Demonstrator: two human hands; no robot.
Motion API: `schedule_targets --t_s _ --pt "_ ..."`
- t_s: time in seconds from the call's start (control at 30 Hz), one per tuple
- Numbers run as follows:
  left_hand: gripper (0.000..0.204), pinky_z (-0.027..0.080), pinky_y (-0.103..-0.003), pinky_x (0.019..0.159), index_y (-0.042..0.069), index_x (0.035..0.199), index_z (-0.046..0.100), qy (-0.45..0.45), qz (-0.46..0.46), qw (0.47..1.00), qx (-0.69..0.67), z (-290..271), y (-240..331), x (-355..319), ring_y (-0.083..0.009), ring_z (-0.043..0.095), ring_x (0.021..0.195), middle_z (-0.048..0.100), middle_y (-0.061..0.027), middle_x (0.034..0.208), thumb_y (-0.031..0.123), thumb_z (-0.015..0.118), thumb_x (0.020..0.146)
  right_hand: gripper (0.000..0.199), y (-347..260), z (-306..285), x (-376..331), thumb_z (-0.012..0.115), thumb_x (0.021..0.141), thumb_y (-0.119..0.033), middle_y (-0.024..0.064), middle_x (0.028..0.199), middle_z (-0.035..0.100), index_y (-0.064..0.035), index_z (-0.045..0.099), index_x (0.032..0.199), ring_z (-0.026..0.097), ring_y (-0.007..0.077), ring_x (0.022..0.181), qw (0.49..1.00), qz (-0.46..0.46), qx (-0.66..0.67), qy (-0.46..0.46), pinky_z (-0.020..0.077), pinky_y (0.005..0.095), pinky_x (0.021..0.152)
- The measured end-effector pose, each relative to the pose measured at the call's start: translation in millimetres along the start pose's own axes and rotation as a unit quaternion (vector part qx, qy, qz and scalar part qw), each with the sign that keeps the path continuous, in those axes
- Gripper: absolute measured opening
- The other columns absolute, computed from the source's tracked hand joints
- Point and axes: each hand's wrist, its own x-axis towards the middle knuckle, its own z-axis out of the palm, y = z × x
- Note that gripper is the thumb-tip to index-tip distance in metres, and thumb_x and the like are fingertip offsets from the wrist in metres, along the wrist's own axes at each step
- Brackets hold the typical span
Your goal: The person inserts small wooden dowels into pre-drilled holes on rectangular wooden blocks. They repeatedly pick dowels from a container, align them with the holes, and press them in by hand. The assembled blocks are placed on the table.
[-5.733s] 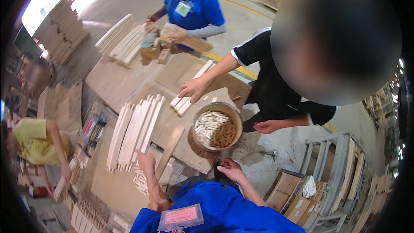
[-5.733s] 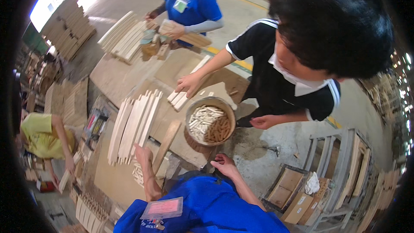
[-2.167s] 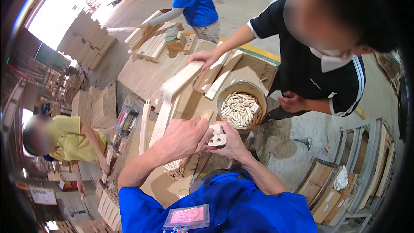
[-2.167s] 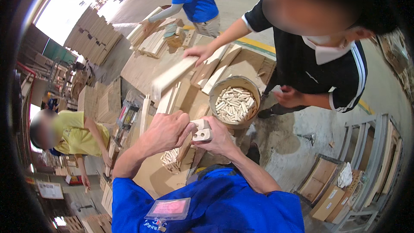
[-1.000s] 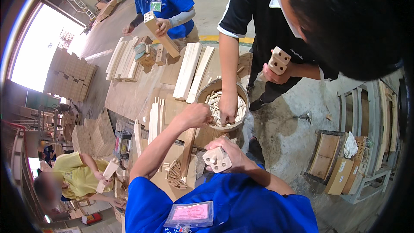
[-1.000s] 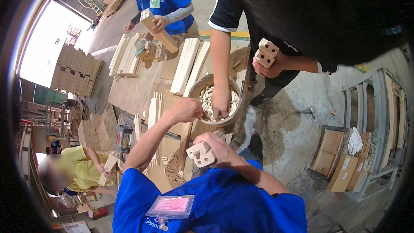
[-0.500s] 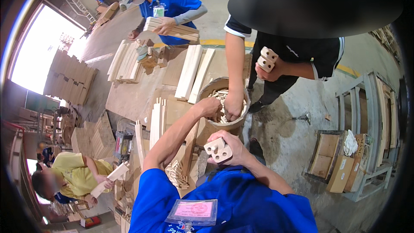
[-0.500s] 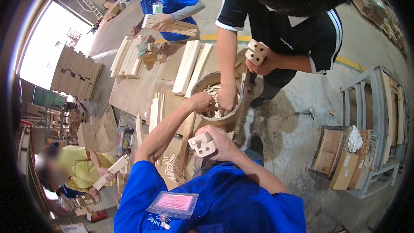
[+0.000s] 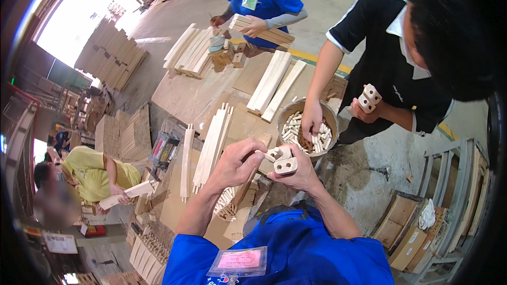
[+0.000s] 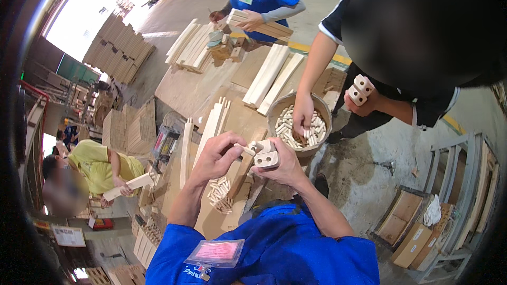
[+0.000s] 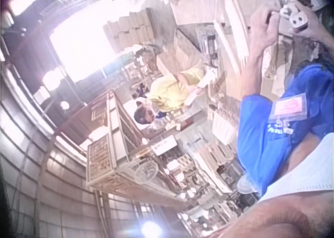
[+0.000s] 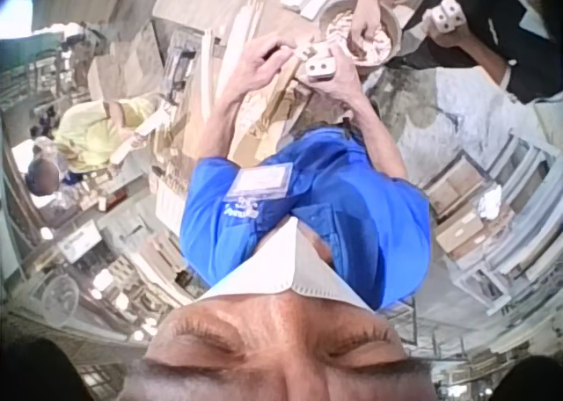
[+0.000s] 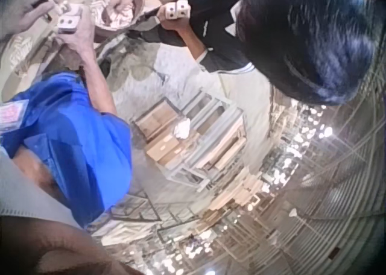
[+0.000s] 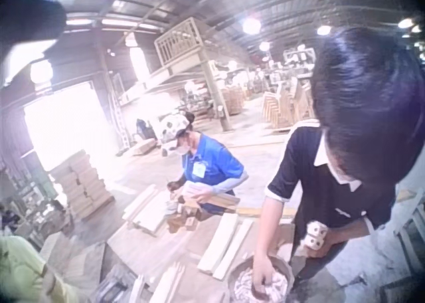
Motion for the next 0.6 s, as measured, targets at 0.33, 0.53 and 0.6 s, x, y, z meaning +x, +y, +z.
schedule_targets --t_s 0.33,0.53,0.6 --pt "0.004 0.048 -0.042 0.059 0.003 0.096 0.062 0.010 0.056 0.976 0.210 2 22 3 -0.0324 0.060 0.066 0.056 -0.0127 0.078 0.004 0.065 0.093 0.070 2 12 12 0.095 0.067 -0.029 0.0074 0.097 0.066 -0.0054 0.056 0.120 0.066 0.0209 0.087 0.999 -0.023 -0.029 0.004 0.0537 0.0354 0.079" --pt "0.015 0.049 -0.044 0.058 0.004 0.105 0.060 -0.028 0.077 0.975 0.204 2 14 4 -0.0346 0.061 0.067 0.055 -0.0145 0.081 0.004 0.065 0.091 0.060 0 14 9 0.093 0.068 -0.023 0.0093 0.096 0.067 -0.0062 0.058 0.114 0.067 0.0241 0.085 0.999 -0.032 -0.005 0.014 0.0541 0.0361 0.078" --pt "0.015 0.048 -0.044 0.058 0.004 0.104 0.061 -0.024 0.075 0.972 0.220 2 10 11 -0.0342 0.061 0.067 0.055 -0.0145 0.080 0.004 0.065 0.091 0.060 0 13 20 0.093 0.067 -0.022 0.0095 0.097 0.067 -0.0066 0.058 0.113 0.067 0.0247 0.087 1.000 -0.020 -0.010 0.015 0.0544 0.0363 0.079"
